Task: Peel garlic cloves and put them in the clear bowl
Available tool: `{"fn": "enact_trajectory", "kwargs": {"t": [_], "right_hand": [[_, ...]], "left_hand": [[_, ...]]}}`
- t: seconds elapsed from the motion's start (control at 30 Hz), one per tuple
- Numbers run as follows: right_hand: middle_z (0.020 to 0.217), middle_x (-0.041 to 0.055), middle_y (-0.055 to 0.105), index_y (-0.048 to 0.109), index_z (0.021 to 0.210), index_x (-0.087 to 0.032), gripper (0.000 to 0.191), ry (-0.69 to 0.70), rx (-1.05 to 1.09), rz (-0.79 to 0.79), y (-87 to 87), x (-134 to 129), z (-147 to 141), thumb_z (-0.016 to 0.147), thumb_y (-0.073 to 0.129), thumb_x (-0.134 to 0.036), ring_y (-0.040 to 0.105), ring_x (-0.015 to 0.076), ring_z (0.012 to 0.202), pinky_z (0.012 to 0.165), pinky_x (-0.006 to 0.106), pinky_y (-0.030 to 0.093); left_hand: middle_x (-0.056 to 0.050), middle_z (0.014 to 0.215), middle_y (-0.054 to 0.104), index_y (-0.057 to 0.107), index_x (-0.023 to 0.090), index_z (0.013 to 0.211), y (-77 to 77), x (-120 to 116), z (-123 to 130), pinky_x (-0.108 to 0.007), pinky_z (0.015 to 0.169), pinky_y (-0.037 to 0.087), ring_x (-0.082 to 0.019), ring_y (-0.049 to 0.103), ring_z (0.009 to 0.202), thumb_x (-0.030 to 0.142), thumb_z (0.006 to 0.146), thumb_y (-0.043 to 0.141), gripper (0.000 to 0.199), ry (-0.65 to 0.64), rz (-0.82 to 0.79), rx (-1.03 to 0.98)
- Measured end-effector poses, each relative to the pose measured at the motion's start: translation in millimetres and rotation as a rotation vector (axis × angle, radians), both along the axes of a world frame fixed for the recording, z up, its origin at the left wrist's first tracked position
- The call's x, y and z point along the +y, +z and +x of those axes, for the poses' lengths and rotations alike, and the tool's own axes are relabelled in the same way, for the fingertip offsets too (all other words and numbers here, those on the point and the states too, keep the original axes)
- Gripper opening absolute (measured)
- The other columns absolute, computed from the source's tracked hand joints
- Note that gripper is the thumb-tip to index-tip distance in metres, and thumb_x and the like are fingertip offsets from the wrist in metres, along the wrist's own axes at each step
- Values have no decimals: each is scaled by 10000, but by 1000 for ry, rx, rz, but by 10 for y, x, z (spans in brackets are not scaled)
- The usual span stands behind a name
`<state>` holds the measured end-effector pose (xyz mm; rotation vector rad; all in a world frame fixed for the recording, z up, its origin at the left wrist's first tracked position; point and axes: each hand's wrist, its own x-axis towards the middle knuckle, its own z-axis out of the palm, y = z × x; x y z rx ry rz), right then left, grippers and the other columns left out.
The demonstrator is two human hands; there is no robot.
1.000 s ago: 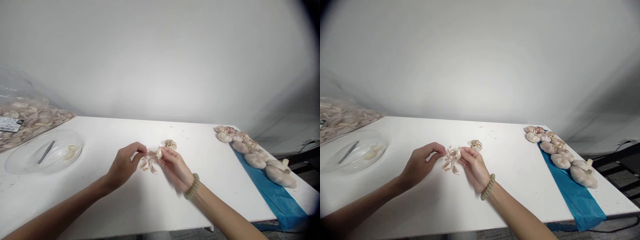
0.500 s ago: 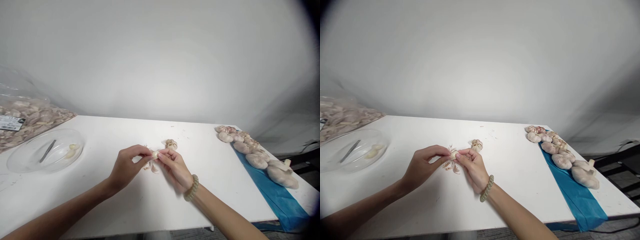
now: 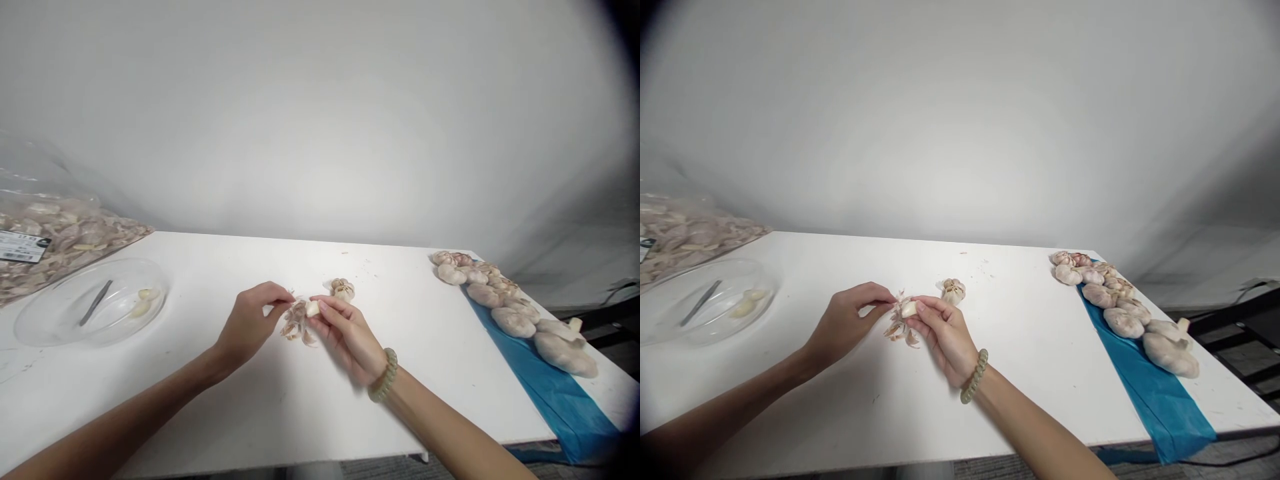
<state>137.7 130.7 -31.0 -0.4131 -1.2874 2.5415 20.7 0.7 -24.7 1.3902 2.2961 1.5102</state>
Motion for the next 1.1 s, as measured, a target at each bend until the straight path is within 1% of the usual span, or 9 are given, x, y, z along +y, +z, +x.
{"fn": "enact_trajectory", "kwargs": {"t": [0.07, 0.13, 0.2, 0.3, 0.43, 0.57, 0.73, 0.93, 1.1], "right_hand": [[876, 53, 681, 684, 868, -132, 186, -5, 4, 1, 3, 3, -2, 739, 677, -267, 625, 110, 818, 842, 222, 488], [886, 56, 681, 680, 860, -129, 180, -16, -3, 17, 10, -2, -3, 742, 674, -264, 623, 111, 837, 840, 212, 486], [891, 52, 682, 672, 868, -135, 181, -32, -9, 52, 15, -11, -1, 734, 682, -257, 623, 114, 841, 828, 212, 488], [868, 45, 685, 650, 899, -154, 207, -19, 1, 117, 15, -24, 11, 718, 698, -243, 631, 122, 794, 760, 228, 503], [857, 37, 684, 623, 937, -176, 252, -9, 21, 180, 5, -22, 26, 706, 708, -231, 633, 125, 760, 710, 240, 498], [877, 37, 677, 611, 943, -178, 273, -15, 23, 194, 7, -11, 28, 694, 715, -221, 630, 129, 763, 691, 245, 497], [821, 25, 671, 588, 940, -180, 270, 4, 30, 193, 26, -26, 37, 701, 710, -214, 616, 112, 703, 629, 228, 490], [824, 18, 660, 572, 910, -179, 238, 17, 80, 180, 30, -41, 41, 710, 701, -188, 602, 98, 697, 601, 207, 478], [855, 16, 634, 560, 930, -194, 246, 47, 111, 187, 7, -32, 38, 720, 689, -192, 591, 97, 681, 588, 224, 481]], "left_hand": [[-27, 894, 640, 652, 189, 869, -6, 3, 14, -242, 716, 464, -141, 592, 813, 182, 827, 524, 135, -66, -29, 31], [-30, 927, 635, 643, 193, 910, 14, -1, 47, -240, 737, 461, -138, 585, 850, 211, 866, 471, 178, -90, -26, 2], [-19, 893, 643, 641, 191, 882, 51, -10, 86, -225, 732, 458, -126, 586, 836, 242, 882, 452, 196, -89, -20, -40], [10, 831, 656, 647, 207, 859, 98, -19, 126, -204, 708, 456, -111, 591, 777, 285, 837, 542, 133, -96, -19, -56], [20, 811, 666, 656, 205, 815, 94, -14, 139, -194, 698, 456, -102, 596, 756, 277, 816, 577, 107, -97, 20, -47], [10, 777, 656, 640, 178, 771, 66, -13, 137, -196, 681, 449, -99, 586, 728, 250, 816, 577, 106, -74, 67, 27], [4, 726, 624, 610, 156, 753, 62, -24, 139, -201, 654, 429, -94, 557, 686, 204, 827, 548, 108, -38, 79, 113], [13, 722, 609, 599, 165, 749, 83, -28, 138, -194, 645, 415, -92, 544, 683, 211, 830, 535, 114, -31, 40, -29], [19, 710, 618, 608, 176, 748, 101, -14, 134, -182, 619, 428, -97, 560, 680, 281, 821, 550, 141, -49, 36, -321]]}}
